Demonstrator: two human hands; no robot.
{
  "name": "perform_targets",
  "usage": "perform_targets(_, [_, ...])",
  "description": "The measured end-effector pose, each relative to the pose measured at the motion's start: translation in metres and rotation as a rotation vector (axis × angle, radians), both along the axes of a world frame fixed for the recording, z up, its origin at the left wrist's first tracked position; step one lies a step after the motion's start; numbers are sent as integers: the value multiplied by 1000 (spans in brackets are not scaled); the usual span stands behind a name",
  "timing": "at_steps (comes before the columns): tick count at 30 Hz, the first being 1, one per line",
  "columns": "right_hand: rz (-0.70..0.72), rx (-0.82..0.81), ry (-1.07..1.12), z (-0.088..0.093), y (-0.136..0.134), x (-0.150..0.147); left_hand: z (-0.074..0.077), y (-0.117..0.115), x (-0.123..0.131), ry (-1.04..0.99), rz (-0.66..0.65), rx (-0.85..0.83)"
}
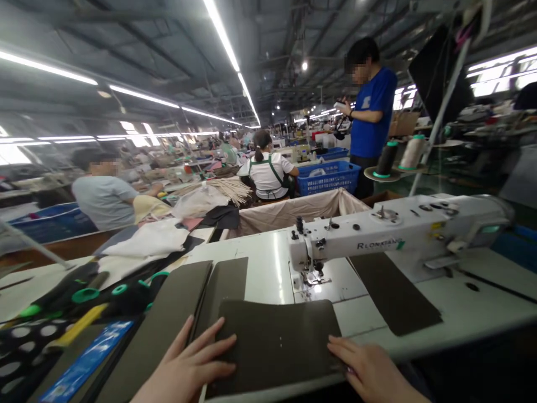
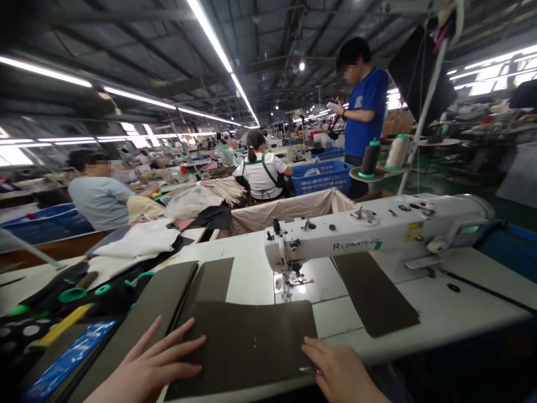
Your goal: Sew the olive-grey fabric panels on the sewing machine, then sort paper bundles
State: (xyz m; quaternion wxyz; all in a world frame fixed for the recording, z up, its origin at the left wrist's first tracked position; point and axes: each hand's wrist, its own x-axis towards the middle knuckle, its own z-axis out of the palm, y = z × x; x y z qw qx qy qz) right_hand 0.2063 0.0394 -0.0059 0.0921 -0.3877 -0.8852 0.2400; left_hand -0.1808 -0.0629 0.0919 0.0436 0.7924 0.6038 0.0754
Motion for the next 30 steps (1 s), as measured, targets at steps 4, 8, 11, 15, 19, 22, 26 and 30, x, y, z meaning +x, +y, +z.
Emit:
perform_targets(4, [-93,-58,196,8,-10,27,-21,31,25,-2,-56,-228])
perform_targets(8, [-430,-25,441,7,-13,51,-58,51,108,-224,-199,-150])
perform_targets(11, [-600,-89,433,1,-20,67,-81,57,169,-287,-213,-118])
perform_targets(15, [-618,-162,305,-6,-39,75,-105,59,210,-291,-179,-32])
perform_targets(19, [-602,-216,216,-10,-53,66,-118,58,217,-299,-197,75])
perform_targets(22, [-567,-208,213,-10,-56,55,-120,56,217,-303,-236,126])
perform_targets(26, [-519,-161,154,-8,-55,44,-115,53,218,-338,-232,85])
perform_targets(30, [-454,-140,117,-5,-56,38,-108,52,219,-396,-197,2])
